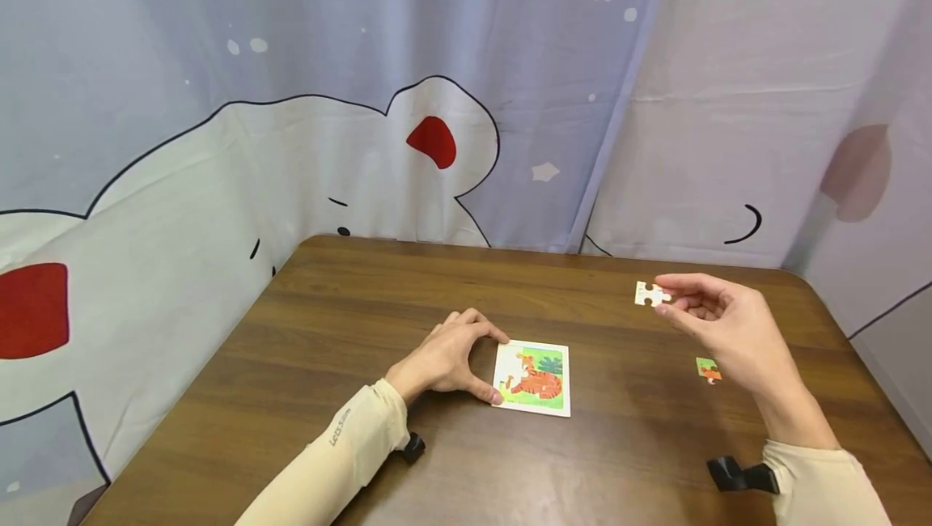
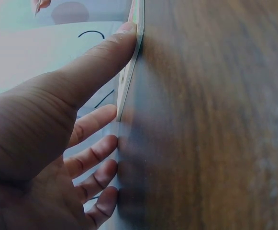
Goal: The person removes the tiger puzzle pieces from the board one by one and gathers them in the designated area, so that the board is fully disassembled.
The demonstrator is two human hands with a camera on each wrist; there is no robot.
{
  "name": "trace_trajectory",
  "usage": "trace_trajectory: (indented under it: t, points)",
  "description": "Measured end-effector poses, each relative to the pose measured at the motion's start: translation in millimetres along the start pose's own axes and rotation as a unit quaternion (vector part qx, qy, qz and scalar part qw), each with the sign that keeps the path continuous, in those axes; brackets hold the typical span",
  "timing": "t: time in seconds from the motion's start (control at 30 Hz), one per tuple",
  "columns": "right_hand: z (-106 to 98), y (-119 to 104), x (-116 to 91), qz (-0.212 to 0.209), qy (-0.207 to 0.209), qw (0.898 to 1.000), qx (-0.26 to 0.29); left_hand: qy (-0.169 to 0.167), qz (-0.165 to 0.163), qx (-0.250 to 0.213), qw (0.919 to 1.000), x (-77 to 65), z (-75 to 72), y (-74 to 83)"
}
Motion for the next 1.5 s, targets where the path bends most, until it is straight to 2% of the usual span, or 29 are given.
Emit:
trace_trajectory:
  t: [0.3, 0.5, 0.63, 0.73, 0.87, 1.13, 1.5]
  points:
    - [-36, 19, -21, 0.019, -0.005, 1.0, -0.022, -0.001, -0.001, 0.002, 1.0, -1.2, 0.8, -0.7]
    - [-51, 36, -38, 0.05, 0.004, 0.998, -0.045, 0.002, 0.004, 0.0, 1.0, -0.8, -0.8, 0.9]
    - [-57, 50, -47, 0.05, 0.011, 0.998, -0.036, 0.004, 0.007, -0.001, 1.0, -0.5, -2.1, 1.5]
    - [-59, 60, -53, 0.041, 0.014, 0.998, -0.037, 0.004, 0.006, -0.001, 1.0, -0.6, -2.9, 1.6]
    - [-60, 76, -60, 0.026, -0.009, 0.999, -0.044, 0.004, 0.005, -0.002, 1.0, -0.5, -2.3, 1.2]
    - [-51, 115, -79, 0.044, -0.064, 0.997, -0.017, 0.003, 0.005, -0.003, 1.0, -1.6, -0.9, 1.2]
    - [-43, 139, -89, 0.048, -0.081, 0.995, -0.037, 0.004, 0.004, -0.003, 1.0, -0.6, -1.0, 0.8]
Point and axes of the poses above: each hand's wrist, its own x-axis towards the middle knuckle, its own z-axis out of the palm, y = z × x, the point moved 7 cm from there along x, towards the middle knuckle, and after that the axes turned 1 degree about z, right-handed, at the moved point
